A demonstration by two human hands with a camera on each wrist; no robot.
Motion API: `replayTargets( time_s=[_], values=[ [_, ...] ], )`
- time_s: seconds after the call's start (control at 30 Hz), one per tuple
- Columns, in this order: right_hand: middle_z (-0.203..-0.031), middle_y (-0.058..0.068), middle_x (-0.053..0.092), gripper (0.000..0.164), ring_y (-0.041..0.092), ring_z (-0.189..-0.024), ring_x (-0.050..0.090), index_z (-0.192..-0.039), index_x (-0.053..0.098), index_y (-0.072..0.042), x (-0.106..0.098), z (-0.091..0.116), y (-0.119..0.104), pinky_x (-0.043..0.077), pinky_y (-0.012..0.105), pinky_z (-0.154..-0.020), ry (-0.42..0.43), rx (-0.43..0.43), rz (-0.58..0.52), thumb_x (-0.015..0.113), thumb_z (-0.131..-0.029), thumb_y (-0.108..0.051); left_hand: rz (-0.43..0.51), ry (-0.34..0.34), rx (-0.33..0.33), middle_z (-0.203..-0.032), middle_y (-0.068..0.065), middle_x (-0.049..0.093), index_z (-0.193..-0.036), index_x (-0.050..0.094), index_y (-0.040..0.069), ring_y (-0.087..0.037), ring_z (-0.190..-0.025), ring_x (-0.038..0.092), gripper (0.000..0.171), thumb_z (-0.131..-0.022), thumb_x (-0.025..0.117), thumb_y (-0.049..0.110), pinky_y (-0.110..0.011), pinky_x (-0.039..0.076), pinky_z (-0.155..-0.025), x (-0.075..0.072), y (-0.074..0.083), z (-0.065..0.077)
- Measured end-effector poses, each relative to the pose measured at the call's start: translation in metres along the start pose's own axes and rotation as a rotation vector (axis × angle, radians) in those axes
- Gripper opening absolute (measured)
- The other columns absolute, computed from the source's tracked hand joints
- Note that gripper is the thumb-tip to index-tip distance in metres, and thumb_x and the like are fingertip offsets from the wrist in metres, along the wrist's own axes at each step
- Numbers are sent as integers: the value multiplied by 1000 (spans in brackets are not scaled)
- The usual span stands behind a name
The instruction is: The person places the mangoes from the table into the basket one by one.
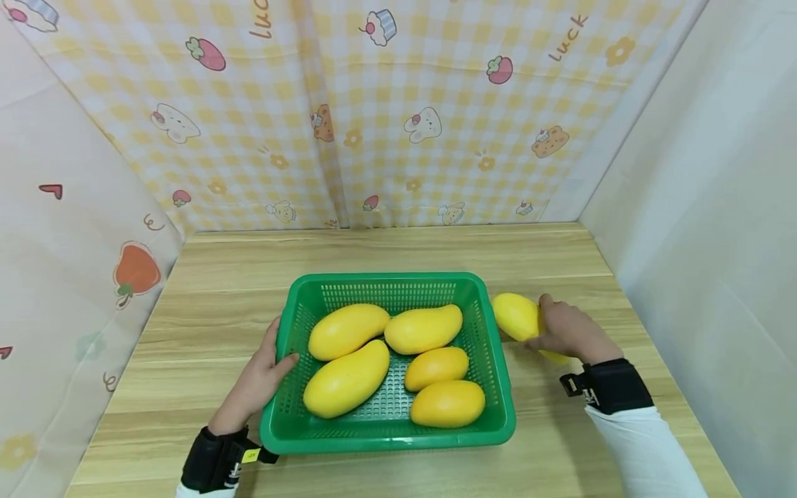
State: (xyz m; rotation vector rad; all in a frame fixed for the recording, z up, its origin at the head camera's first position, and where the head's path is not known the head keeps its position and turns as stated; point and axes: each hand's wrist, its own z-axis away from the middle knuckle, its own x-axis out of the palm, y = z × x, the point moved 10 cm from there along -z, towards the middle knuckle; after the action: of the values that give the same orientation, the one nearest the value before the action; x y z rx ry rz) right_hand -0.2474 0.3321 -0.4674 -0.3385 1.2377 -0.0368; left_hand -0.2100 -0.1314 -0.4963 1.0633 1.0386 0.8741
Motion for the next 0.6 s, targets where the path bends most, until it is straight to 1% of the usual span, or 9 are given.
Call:
replayTargets(
  time_s=[0.1, 0.2, 0.3, 0.4, 0.6],
  values=[
    [-73, 9, 54, 78, 19, -60, 50, -111, 41, 10, -20, 4, -3, 44, 35, -54, 45, -6, 24, 82, -69, -42, -7, 3, 1, -133, -30, 46, -153, 5, 15, -34, -90, 65, 69, -98, 44, 1, -35, 57, -64, -1, 1, 0],
    [-72, 7, 54, 77, 18, -58, 50, -112, 42, 10, -33, 7, -5, 43, 33, -53, 60, -9, 45, 82, -70, -42, -10, 4, 3, -134, -29, 45, -153, 4, 14, -34, -92, 64, 69, -98, 44, 1, -35, 57, -65, -1, 0, 1],
    [-71, 5, 54, 78, 17, -58, 49, -114, 42, 9, -43, 10, -8, 42, 32, -52, 66, -20, 68, 81, -71, -43, -10, -1, 9, -135, -29, 44, -153, 4, 14, -34, -94, 63, 69, -98, 44, 0, -35, 56, -68, -1, 1, 1],
    [-73, 6, 55, 81, 17, -59, 49, -115, 42, 9, -53, 13, -13, 42, 32, -52, 92, -44, 82, 81, -71, -46, -7, -7, 19, -136, -29, 44, -153, 3, 13, -35, -95, 63, 69, -98, 44, 0, -35, 56, -69, 0, 2, 1],
    [-76, 5, 56, 81, 16, -60, 49, -118, 43, 5, -71, 20, -31, 42, 32, -53, 148, -85, 118, 81, -70, -49, 5, -10, 25, -136, -29, 43, -153, 4, 14, -36, -95, 63, 69, -98, 43, 0, -34, 56, -68, 1, 4, 1]
  ],
)
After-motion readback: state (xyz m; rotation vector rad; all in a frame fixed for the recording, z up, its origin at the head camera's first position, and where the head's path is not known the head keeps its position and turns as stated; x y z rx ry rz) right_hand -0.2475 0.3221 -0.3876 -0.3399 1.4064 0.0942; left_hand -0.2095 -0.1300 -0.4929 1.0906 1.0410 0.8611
